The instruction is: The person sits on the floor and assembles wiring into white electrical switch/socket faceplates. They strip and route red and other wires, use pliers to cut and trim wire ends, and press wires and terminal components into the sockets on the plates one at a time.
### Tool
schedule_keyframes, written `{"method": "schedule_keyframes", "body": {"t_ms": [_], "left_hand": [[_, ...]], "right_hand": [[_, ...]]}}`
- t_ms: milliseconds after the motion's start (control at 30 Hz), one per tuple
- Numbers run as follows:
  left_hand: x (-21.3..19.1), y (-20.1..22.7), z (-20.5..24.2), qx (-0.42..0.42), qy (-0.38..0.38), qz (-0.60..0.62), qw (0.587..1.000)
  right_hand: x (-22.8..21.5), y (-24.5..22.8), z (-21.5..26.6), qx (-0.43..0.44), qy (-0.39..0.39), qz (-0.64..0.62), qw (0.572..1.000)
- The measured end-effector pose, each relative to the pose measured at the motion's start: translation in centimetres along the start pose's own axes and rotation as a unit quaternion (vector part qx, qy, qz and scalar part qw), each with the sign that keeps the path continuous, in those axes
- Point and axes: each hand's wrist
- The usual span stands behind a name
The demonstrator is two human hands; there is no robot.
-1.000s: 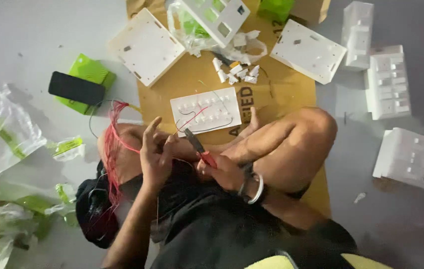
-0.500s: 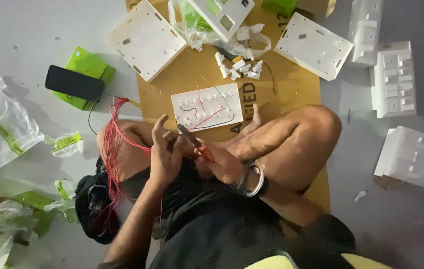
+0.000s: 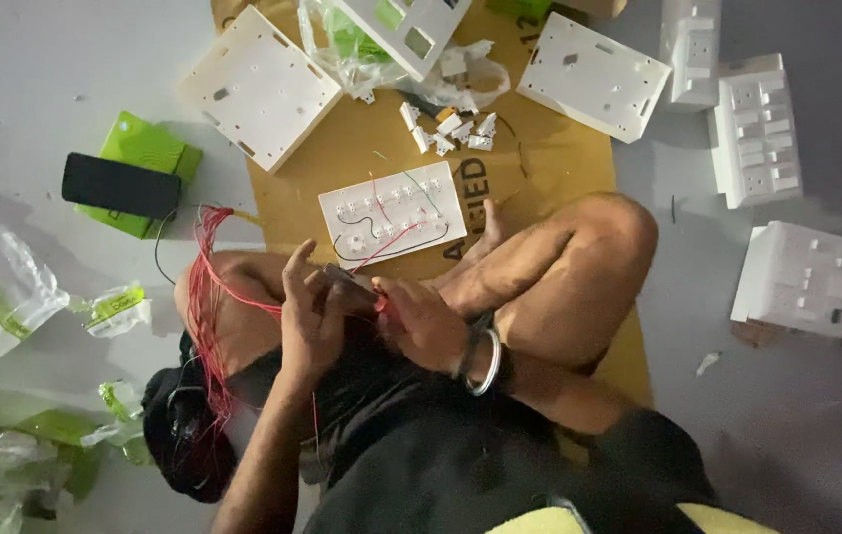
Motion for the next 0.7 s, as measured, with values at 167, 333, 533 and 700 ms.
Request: {"method": "schedule_keyframes", "body": {"t_ms": [167,333,533,700], "left_hand": [[-0.4,0.7,-0.2,-0.033,-0.01,-0.005,0.999],[-0.5,0.1,0.0,-0.014,-0.005,-0.045,0.999],[-0.5,1.7,-0.4,-0.047,-0.012,-0.076,0.996],[-1.0,3.7,-1.1,0.208,0.06,-0.306,0.927]], "right_hand": [[0.3,0.4,0.0,-0.026,0.017,0.005,0.999],[0.9,1.5,0.4,0.013,-0.03,-0.057,0.998],[1.3,1.6,0.6,0.006,-0.011,-0.077,0.997],[3.4,3.1,1.0,0.087,-0.006,-0.058,0.994]]}}
Point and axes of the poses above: each hand's wrist, its own z-axis away from the middle knuckle, its own x-axis out of the palm, y = z × x, and after that the axes turned 15 degrees about y, right-handed
